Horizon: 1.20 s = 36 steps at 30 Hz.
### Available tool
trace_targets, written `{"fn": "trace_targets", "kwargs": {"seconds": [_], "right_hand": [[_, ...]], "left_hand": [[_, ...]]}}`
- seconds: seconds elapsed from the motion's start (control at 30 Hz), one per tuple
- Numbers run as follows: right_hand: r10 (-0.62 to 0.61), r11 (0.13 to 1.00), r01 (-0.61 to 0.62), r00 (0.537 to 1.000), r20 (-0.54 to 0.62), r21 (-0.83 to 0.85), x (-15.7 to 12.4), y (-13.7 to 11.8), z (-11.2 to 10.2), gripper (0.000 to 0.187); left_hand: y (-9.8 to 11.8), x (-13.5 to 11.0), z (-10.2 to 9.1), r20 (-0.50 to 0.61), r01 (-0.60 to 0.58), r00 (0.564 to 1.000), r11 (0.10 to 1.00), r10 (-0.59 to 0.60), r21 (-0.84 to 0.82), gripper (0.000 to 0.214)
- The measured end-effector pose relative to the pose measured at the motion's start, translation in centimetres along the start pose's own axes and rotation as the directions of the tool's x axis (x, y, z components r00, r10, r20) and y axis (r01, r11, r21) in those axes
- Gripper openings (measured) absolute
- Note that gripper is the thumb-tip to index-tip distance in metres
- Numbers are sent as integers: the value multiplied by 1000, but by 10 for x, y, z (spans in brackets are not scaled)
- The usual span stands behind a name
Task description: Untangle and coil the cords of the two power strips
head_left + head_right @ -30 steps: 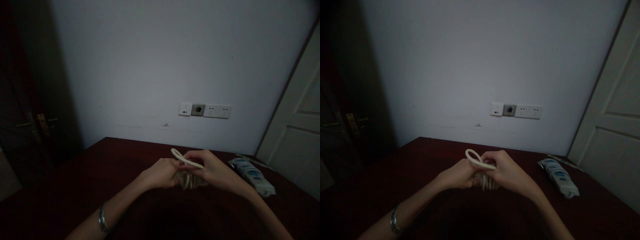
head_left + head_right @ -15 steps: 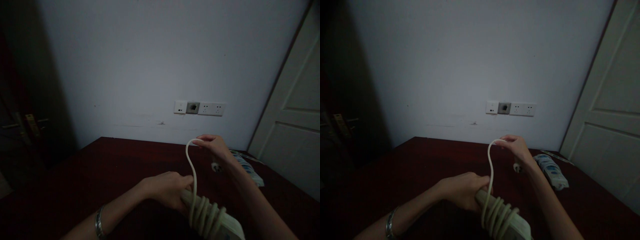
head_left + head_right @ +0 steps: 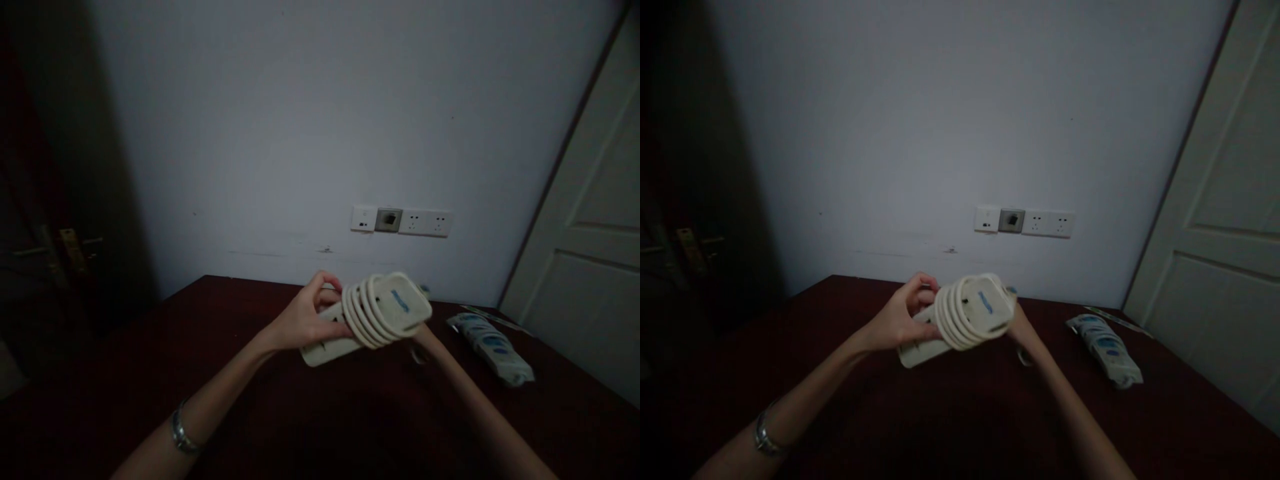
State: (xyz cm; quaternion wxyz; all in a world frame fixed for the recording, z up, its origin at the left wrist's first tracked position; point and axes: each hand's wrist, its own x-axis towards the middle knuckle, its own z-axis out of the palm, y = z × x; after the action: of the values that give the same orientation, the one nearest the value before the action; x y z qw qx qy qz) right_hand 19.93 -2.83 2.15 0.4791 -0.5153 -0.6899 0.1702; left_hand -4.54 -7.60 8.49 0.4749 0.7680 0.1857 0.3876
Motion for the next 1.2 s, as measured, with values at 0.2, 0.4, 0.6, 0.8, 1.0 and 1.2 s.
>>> {"fn": "trace_targets", "kwargs": {"seconds": [0.2,0.4,0.6,0.8,1.0,1.2], "right_hand": [[100,987,-26,871,482,-158,-14,-28,11,47],[-26,926,230,828,560,-298,-30,-70,10,32],[93,717,346,813,575,-605,-49,-106,18,18],[65,556,504,766,639,-660,-65,-135,23,25],[38,518,507,791,610,-689,-60,-137,13,20],[-123,469,581,789,602,-665,-45,-125,-8,16]], "left_hand": [[-12,10,-41,-326,4,945,997,22,80,62],[-34,15,-66,-410,132,911,910,46,394,67],[-53,18,-48,-351,206,935,729,49,653,68],[-77,13,-18,-56,38,998,572,14,819,65],[-68,6,7,253,-152,962,561,-106,814,52],[-47,5,17,303,-183,941,529,-150,829,38]]}}
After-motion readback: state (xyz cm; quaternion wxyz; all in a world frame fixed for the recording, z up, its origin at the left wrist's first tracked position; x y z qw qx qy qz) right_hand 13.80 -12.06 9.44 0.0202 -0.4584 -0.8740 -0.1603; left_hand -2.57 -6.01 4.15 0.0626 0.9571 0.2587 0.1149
